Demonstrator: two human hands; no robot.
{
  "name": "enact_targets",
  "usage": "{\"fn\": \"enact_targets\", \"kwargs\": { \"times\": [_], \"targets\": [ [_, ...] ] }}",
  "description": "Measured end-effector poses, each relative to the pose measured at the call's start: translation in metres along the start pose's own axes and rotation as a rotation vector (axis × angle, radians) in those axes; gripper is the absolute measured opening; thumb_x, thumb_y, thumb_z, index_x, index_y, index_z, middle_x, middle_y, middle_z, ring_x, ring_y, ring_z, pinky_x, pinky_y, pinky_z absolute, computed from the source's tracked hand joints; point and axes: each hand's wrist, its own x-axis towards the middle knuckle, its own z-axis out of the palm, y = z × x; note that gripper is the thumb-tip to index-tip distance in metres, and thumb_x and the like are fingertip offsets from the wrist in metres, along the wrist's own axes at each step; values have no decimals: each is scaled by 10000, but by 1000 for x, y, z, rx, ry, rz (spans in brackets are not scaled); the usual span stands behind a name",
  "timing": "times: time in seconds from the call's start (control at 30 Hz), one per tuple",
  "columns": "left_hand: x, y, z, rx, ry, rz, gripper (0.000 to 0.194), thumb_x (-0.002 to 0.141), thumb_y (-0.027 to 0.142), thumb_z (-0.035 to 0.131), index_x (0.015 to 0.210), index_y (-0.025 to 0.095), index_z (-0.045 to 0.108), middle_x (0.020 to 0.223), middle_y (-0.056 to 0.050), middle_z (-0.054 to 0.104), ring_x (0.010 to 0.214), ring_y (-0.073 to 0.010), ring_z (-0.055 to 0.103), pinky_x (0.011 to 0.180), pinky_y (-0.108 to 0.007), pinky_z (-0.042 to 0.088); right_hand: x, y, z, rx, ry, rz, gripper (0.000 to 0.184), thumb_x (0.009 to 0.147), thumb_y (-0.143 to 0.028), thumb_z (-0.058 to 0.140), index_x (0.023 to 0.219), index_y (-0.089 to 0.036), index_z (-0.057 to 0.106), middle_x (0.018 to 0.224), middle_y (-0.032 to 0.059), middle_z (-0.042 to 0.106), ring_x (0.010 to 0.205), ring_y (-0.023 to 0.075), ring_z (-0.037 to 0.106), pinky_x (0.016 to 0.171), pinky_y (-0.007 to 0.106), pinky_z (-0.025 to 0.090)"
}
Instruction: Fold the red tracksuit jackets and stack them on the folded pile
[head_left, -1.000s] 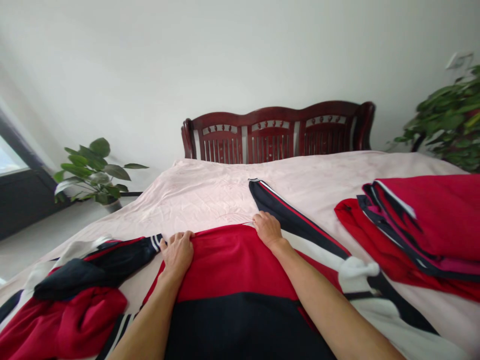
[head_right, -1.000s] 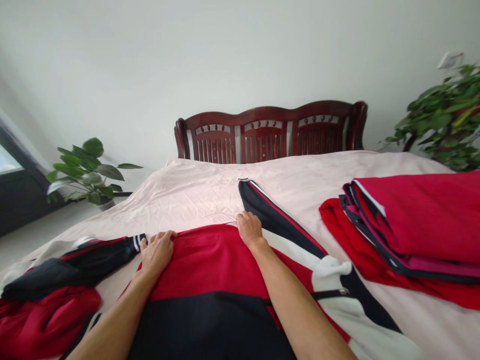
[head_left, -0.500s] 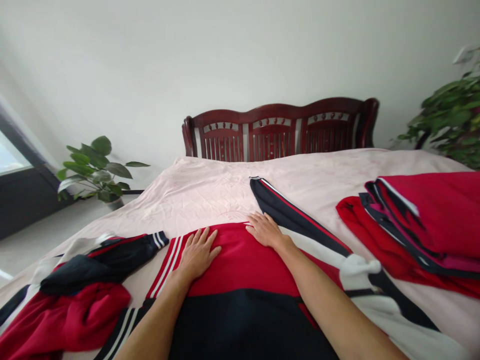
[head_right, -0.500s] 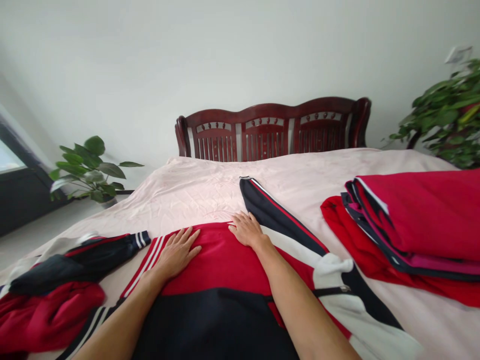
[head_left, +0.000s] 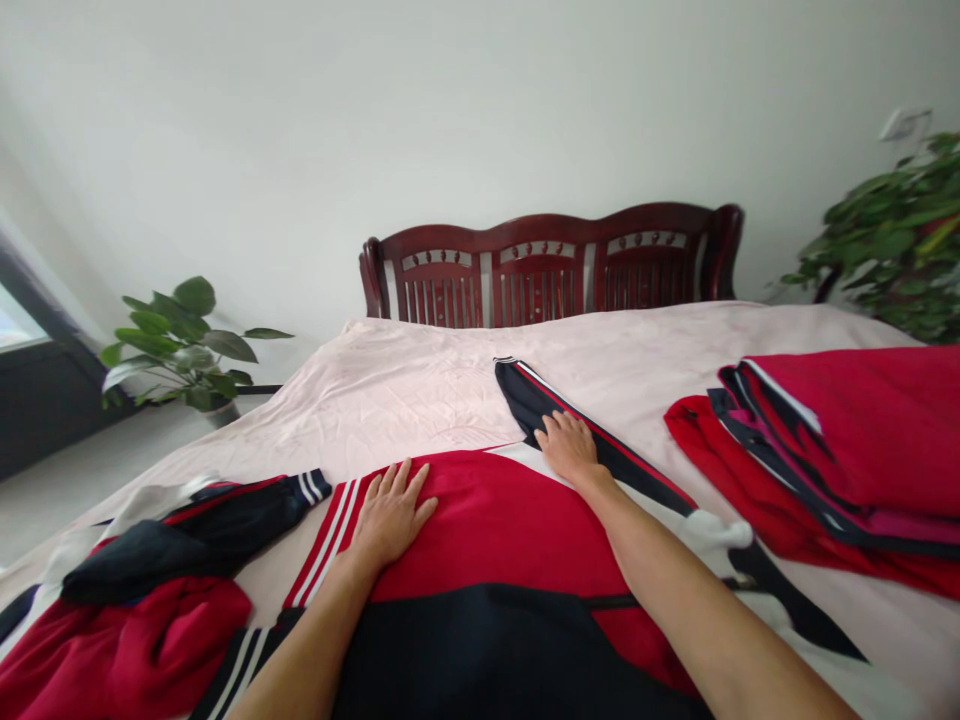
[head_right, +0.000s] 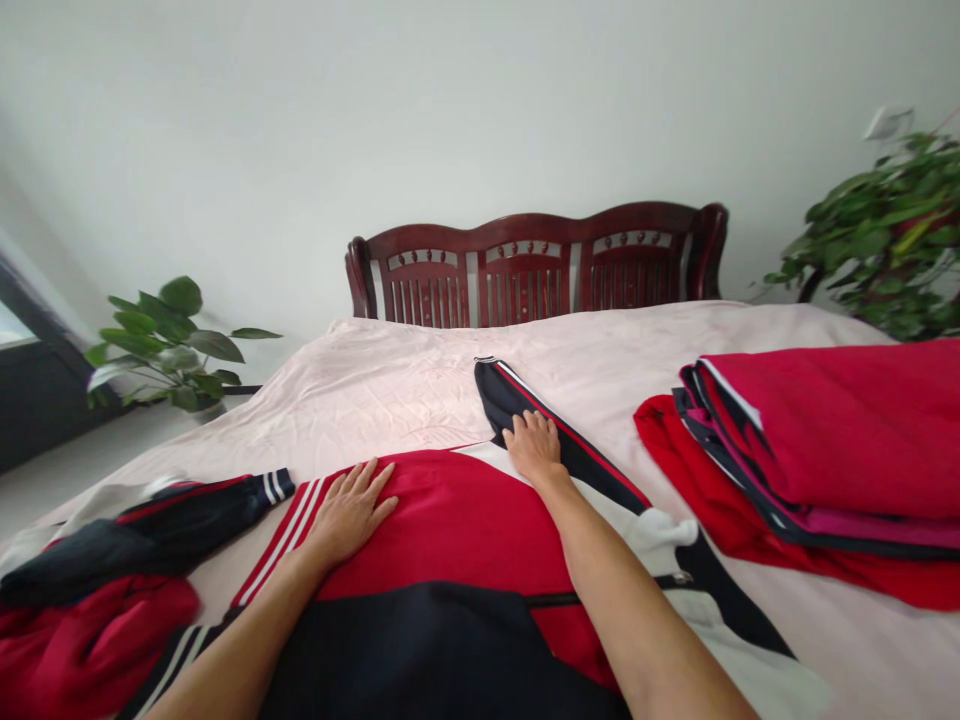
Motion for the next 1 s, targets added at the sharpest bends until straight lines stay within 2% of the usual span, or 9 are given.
{"fn": "enact_targets", "kwargs": {
  "times": [0.17, 0.3, 0.4, 0.53, 0.67, 0.73, 0.83, 0.9, 1.0],
  "targets": [
    [2, 3, 2, -6, 19, -2, 594, 970, 512, 388, 1502, 249, 394, 1575, -145, 361, 1444, -343, 326, 1153, -509, 268, 9, 32, -12, -22, 39, 217, 395, 949, -286, 474, 1307, -128, 523, 1437, 193, 462, 1369, 319, 363, 1105, 466, 265],
    [3, 4, 4, -13, 29, -6, 596, 968, 511, 393, 1503, 247, 393, 1574, -156, 359, 1447, -349, 315, 1146, -512, 274, 18, 49, -20, 13, -38, 386, 401, 926, -363, 546, 1212, -85, 579, 1208, 239, 594, 1187, 358, 538, 945, 482, 435],
    [4, 4, 6, -18, 34, -7, 596, 967, 512, 393, 1502, 250, 394, 1573, -160, 360, 1449, -349, 310, 1145, -514, 272, 24, 50, -29, 67, -116, 398, 344, 911, -349, 604, 1153, -104, 617, 1141, 205, 625, 1096, 320, 597, 885, 458, 494],
    [4, 4, 5, -17, 30, -12, 603, 965, 524, 383, 1504, 253, 391, 1573, -154, 363, 1447, -348, 315, 1145, -511, 275, 23, 35, -46, 186, -182, 251, 339, 937, -376, 599, 1218, -187, 592, 1229, 87, 605, 1042, 223, 620, 873, 416, 540],
    [3, 5, 4, -16, 34, -15, 599, 968, 523, 372, 1502, 253, 394, 1573, -151, 365, 1444, -348, 323, 1143, -507, 279, -5, 12, -56, 291, -207, 38, 299, 924, -363, 613, 1169, -193, 632, 1206, 60, 627, 1029, 217, 623, 889, 401, 533],
    [3, 5, 4, -17, 38, -16, 596, 967, 517, 379, 1500, 253, 398, 1571, -150, 369, 1442, -349, 325, 1141, -505, 282, -26, 4, -57, 380, -301, -170, 211, 835, -262, 684, 1040, -221, 709, 1085, 26, 682, 967, 195, 637, 880, 331, 514],
    [3, 6, 4, -21, 43, -17, 593, 964, 510, 392, 1497, 251, 405, 1565, -147, 380, 1439, -355, 329, 1138, -503, 287, -51, 1, -57, 603, -515, -430, 284, 697, -166, 706, 970, -226, 754, 906, 11, 711, 848, 186, 643, 797, 280, 499],
    [3, 7, 3, -24, 45, -18, 590, 964, 506, 394, 1496, 251, 408, 1564, -144, 384, 1439, -355, 329, 1139, -500, 288, -55, 1, -59, 814, -598, -259, 295, 736, -226, 693, 1027, -201, 734, 902, 29, 718, 778, 174, 640, 731, 277, 501],
    [2, 8, 1, -27, 45, -18, 585, 966, 499, 399, 1496, 251, 407, 1566, -146, 379, 1442, -350, 326, 1138, -497, 290, -46, -4, -63, 1112, -600, 252, 271, 849, -373, 642, 1035, -179, 676, 933, 64, 724, 687, 149, 648, 641, 263, 513]
  ]
}}
